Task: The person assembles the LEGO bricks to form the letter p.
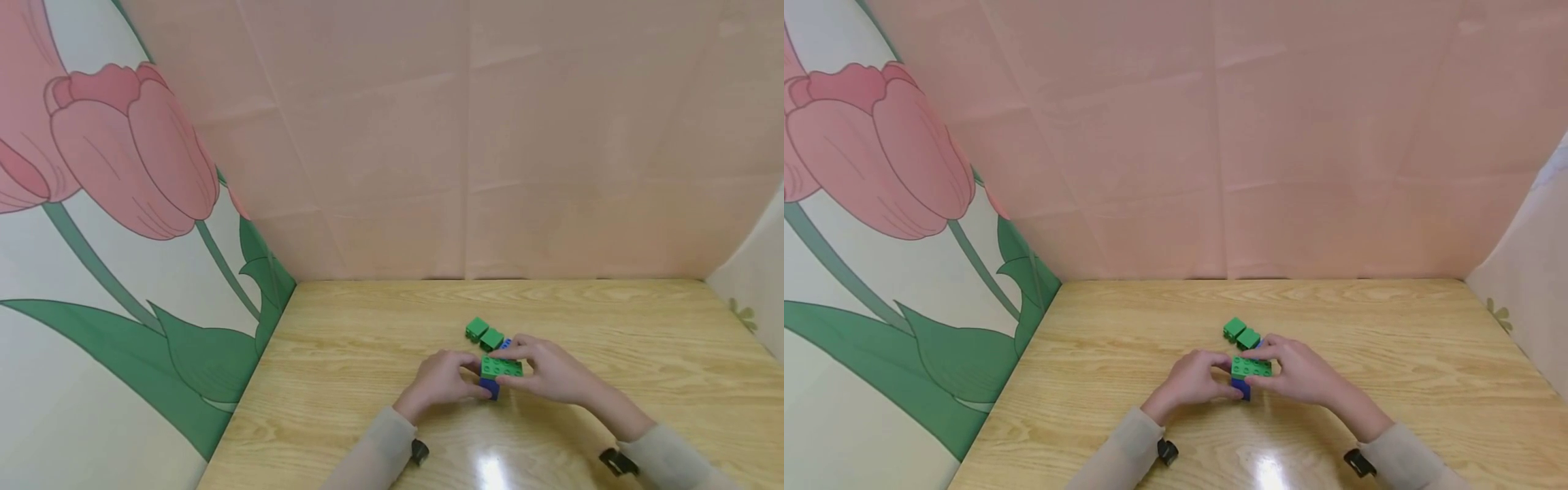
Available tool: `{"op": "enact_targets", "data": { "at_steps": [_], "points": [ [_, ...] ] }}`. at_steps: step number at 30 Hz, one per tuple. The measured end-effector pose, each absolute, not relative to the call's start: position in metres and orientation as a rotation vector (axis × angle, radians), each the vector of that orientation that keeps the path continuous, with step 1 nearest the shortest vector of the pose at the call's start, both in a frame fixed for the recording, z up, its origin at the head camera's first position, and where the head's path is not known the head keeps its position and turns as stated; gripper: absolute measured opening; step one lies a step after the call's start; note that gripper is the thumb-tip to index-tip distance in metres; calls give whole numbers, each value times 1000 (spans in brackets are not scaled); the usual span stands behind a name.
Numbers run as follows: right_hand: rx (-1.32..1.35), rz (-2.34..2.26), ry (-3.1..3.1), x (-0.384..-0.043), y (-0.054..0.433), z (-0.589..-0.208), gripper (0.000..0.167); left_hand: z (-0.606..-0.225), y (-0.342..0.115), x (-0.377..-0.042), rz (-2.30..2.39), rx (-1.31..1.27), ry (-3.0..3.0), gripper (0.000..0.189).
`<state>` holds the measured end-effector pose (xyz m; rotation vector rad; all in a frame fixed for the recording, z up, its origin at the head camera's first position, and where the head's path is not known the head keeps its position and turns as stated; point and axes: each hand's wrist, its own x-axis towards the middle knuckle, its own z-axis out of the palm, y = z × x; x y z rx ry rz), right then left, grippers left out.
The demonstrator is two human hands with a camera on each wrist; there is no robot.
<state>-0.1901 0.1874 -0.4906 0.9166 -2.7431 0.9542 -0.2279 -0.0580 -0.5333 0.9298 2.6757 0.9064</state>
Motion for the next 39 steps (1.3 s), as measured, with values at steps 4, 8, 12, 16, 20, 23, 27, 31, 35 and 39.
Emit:
{"op": "enact_targets", "data": {
  "at_steps": [4,8,12,16,20,23,27,31,35,39],
  "points": [
    [922,925,-2764,-191,187,-489,43,-533,-57,-228,898,931,2681,31],
    [918,921,-2785,-191,187,-487,46,-533,-57,-229,883,937,2691,31],
    [915,911,-2795,-190,188,-487,49,-534,-56,-229,875,942,2692,32],
    [934,903,-2793,-190,188,-487,48,-535,-56,-228,872,938,2690,34],
    [965,883,-2760,-191,189,-487,43,-535,-56,-227,876,944,2692,34],
    [976,883,-2741,-193,189,-485,43,-533,-56,-227,884,948,2692,35],
    [930,971,-2748,-196,190,-481,42,-533,-56,-226,899,948,2689,35],
    [843,1019,-2733,-204,194,-482,38,-533,-56,-226,900,939,2685,35],
    [777,1001,-2725,-214,200,-486,37,-532,-56,-225,899,927,2681,35],
    [735,992,-2741,-223,203,-488,40,-531,-57,-225,905,919,2683,38]
  ]
}}
